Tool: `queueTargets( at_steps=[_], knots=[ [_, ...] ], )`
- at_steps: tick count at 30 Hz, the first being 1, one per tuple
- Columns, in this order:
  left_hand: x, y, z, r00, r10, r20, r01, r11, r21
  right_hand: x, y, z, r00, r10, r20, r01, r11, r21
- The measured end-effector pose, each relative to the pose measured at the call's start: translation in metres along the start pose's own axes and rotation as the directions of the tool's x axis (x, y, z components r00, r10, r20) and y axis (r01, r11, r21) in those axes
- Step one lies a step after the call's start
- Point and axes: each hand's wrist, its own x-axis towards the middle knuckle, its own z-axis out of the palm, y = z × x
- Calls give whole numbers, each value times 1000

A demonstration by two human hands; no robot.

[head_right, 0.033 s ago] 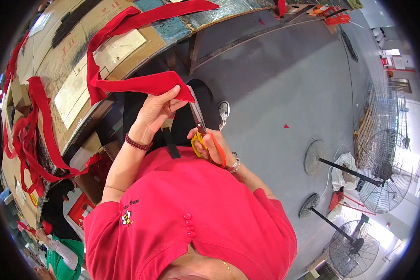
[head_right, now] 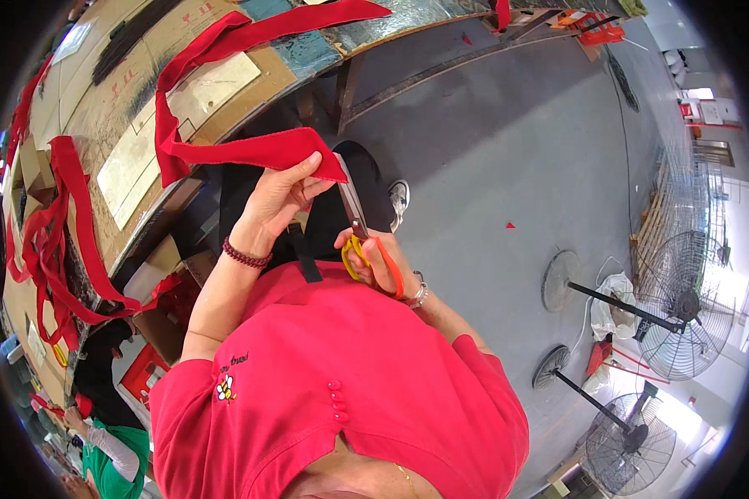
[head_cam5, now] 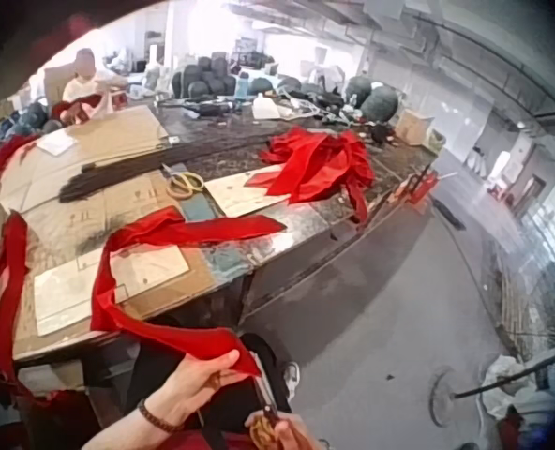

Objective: Cutting and measuring red fabric strips using scissors and a wooden template.

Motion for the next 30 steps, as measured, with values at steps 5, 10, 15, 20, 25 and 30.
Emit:
queueTargets(
  at_steps=[5, 10, 15, 20, 25, 30],
  knots=[
    [1, 1, -2, 999, -19, 27, 20, 1000, -22, 0, 2, 0, 1000, 26, -1, -26, 1000, 13],
    [0, 2, -3, 999, -32, 27, 32, 999, -27, 0, 3, 3, 1000, 25, -15, -25, 1000, -13],
    [-1, 6, -6, 997, -57, 61, 59, 998, -25, 3, -1, 4, 1000, 16, 17, -15, 999, -36],
    [-2, 6, -7, 995, -86, 59, 87, 996, -13, 5, -2, 5, 999, 0, 46, 3, 999, -48],
    [-2, 5, -10, 994, -92, 58, 93, 996, -9, 6, 0, 5, 999, 4, 51, -3, 1000, -30],
    [-1, 3, -11, 990, -111, 87, 116, 991, -62, 6, 4, 7, 997, 24, 70, -24, 1000, -2]
  ],
)
